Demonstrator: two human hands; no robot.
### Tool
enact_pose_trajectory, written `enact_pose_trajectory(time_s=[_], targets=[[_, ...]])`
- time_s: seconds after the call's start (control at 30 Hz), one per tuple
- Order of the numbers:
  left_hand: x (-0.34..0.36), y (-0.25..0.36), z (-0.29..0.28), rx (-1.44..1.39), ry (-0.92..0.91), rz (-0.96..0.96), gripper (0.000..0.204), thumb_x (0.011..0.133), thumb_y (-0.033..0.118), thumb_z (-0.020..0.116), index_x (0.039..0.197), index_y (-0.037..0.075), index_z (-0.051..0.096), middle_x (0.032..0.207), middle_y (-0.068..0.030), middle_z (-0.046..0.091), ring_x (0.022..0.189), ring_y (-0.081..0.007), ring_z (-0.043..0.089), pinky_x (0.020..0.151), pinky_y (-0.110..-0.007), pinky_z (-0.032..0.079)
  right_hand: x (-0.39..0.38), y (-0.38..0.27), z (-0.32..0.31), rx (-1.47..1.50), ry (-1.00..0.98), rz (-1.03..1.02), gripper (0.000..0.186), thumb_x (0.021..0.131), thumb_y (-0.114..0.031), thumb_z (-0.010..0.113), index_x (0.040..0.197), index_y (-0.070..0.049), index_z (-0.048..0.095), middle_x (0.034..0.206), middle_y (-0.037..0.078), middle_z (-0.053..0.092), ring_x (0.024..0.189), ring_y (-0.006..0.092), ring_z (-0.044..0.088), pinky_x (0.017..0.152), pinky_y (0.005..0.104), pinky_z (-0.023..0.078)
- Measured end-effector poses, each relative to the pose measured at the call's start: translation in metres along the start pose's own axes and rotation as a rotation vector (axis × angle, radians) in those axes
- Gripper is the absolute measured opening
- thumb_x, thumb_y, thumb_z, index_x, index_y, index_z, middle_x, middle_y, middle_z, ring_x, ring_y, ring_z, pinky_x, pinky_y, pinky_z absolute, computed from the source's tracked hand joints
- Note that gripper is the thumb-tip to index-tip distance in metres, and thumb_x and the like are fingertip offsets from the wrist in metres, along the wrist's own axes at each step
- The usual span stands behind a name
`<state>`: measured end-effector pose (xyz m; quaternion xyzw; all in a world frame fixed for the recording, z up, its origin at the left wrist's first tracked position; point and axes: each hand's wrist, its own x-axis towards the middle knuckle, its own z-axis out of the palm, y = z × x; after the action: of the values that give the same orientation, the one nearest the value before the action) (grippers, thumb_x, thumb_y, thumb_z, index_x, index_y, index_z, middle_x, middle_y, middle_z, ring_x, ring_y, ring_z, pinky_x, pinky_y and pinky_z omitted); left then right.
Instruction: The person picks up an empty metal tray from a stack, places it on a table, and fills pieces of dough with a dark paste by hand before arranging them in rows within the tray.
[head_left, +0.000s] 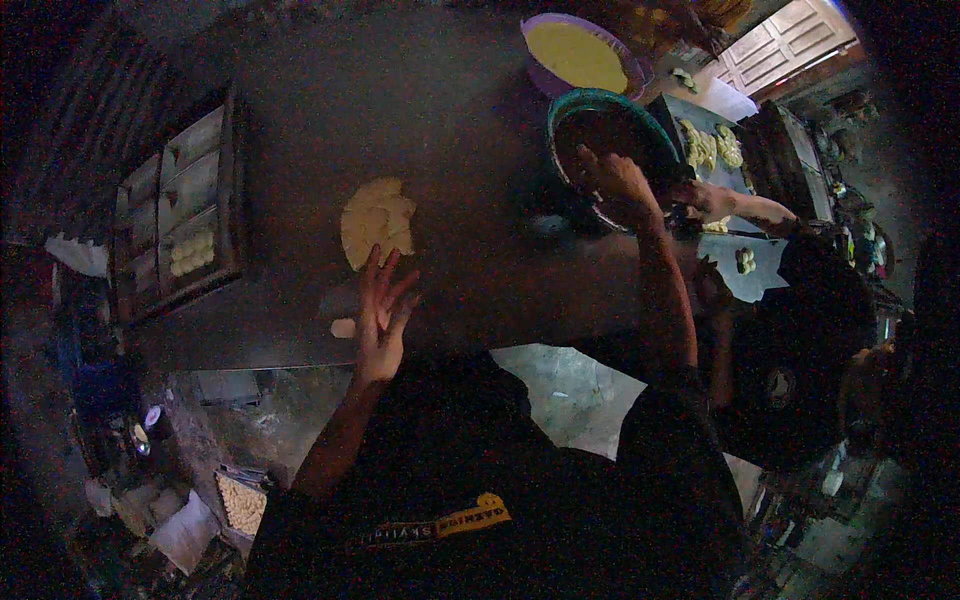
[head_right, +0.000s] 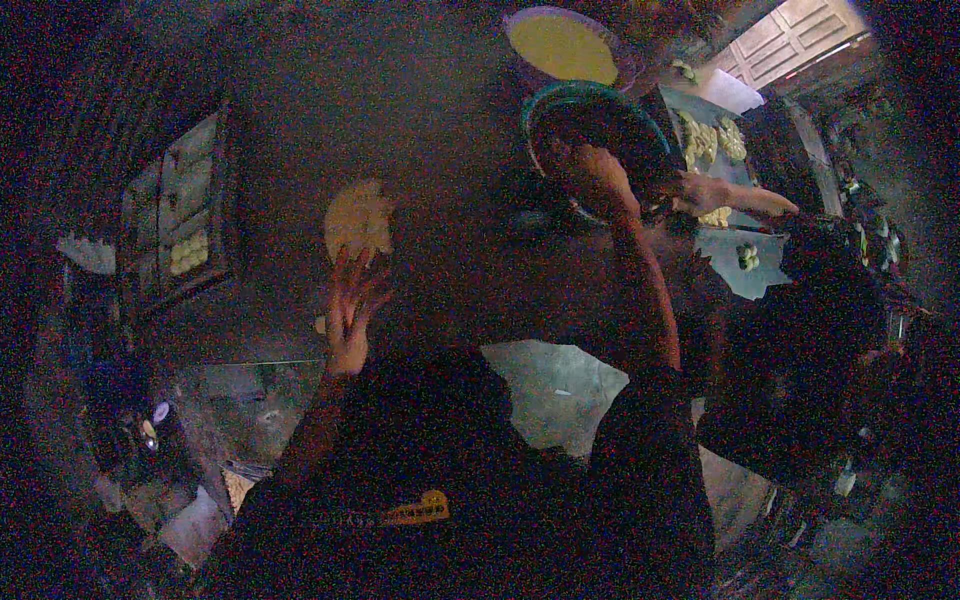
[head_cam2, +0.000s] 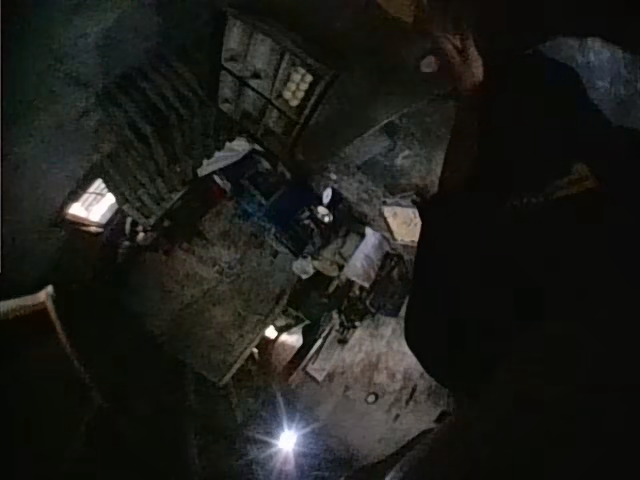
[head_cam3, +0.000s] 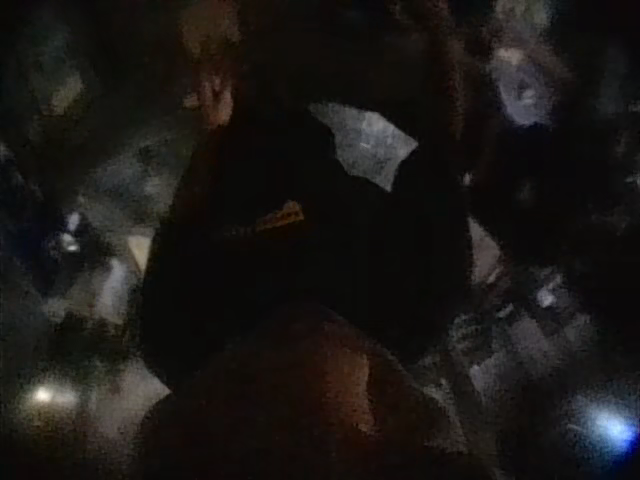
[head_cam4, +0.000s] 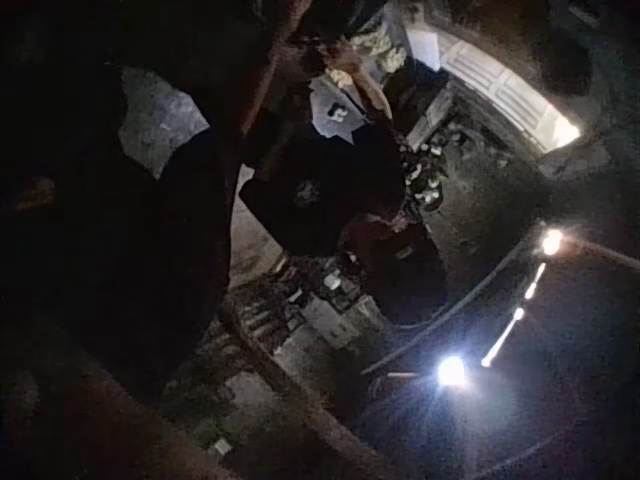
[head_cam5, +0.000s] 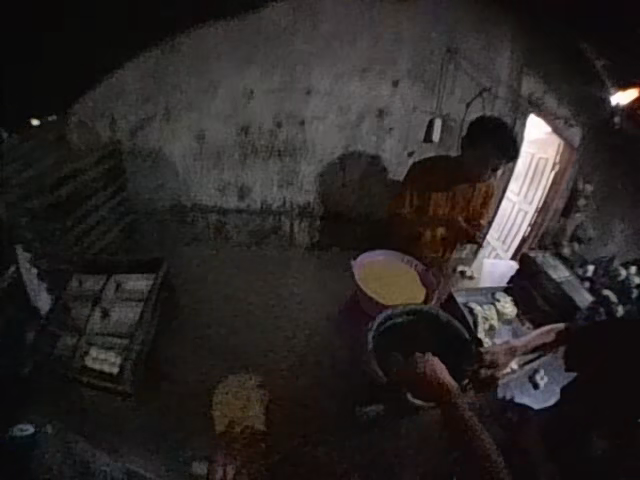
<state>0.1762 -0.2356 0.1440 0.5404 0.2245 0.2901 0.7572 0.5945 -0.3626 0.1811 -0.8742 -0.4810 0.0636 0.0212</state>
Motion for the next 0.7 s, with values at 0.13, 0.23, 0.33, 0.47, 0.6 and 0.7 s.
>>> enact_pose_trajectory(time_s=[0.13,0.23,0.33,0.47,0.6,0.7], targets=[[-0.003,0.016,0.012,0.095,-0.071,0.032,0.065,0.098,0.007,0.056,0.154,0.014,0.023,0.155,-0.0124,0.031,0.126,-0.0252,0.051,0.103,-0.039,0.044,0.004,0.009,0.017,-0.126,0.016,-0.072,0.047,0.089,-0.019,0.058,0.134,-0.011,0.051,0.092,0.023,0.065,0.081,0.0428,0.065,0.066,0.0516,0.052],[-0.006,0.008,0.006,0.021,-0.133,-0.018,0.057,0.099,0.007,0.056,0.15,0.008,0.031,0.15,-0.0126,0.038,0.124,-0.0251,0.053,0.101,-0.039,0.046,-0.003,-0.016,-0.003,-0.122,-0.016,-0.054,0.038,0.094,-0.021,0.053,0.131,-0.011,0.055,0.097,0.021,0.067,0.084,0.0398,0.066,0.069,0.0485,0.053],[0.003,0.027,0.009,-0.12,-0.208,-0.154,0.048,0.099,0.011,0.057,0.142,0.003,0.039,0.142,-0.0121,0.047,0.122,-0.0247,0.055,0.099,-0.039,0.048,-0.02,-0.074,-0.044,0.293,0.044,0.074,0.034,0.1,-0.03,0.048,0.123,-0.007,0.06,0.101,0.017,0.069,0.086,0.0321,0.067,0.075,0.0425,0.052],[0.007,0.022,-0.012,-0.233,-0.18,-0.182,0.039,0.101,0.019,0.054,0.136,0.003,0.047,0.133,-0.0096,0.054,0.116,-0.0236,0.058,0.095,-0.04,0.051,-0.059,-0.192,-0.047,1.215,-0.177,0.066,0.048,0.1,-0.042,0.052,0.113,0.002,0.065,0.104,0.011,0.069,0.09,0.0178,0.062,0.083,0.0352,0.049],[0.003,0.018,-0.036,-0.34,-0.018,-0.235,0.032,0.102,0.027,0.054,0.125,0.004,0.055,0.124,-0.0062,0.058,0.113,-0.0163,0.056,0.094,-0.034,0.048,-0.094,-0.264,-0.015,1.449,-0.35,0.124,0.044,0.1,-0.036,0.056,0.116,0.004,0.065,0.105,0.011,0.069,0.092,0.0185,0.063,0.084,0.0345,0.05],[-0.002,0.028,-0.055,-0.219,0.143,-0.232,0.03,0.101,0.02,0.057,0.125,0.003,0.056,0.122,-0.0054,0.059,0.107,-0.0132,0.058,0.092,-0.029,0.047,-0.092,-0.297,-0.004,1.178,-0.127,-0.002,0.037,0.096,-0.026,0.062,0.117,0.005,0.064,0.106,0.015,0.068,0.094,0.0231,0.064,0.085,0.0362,0.051]])
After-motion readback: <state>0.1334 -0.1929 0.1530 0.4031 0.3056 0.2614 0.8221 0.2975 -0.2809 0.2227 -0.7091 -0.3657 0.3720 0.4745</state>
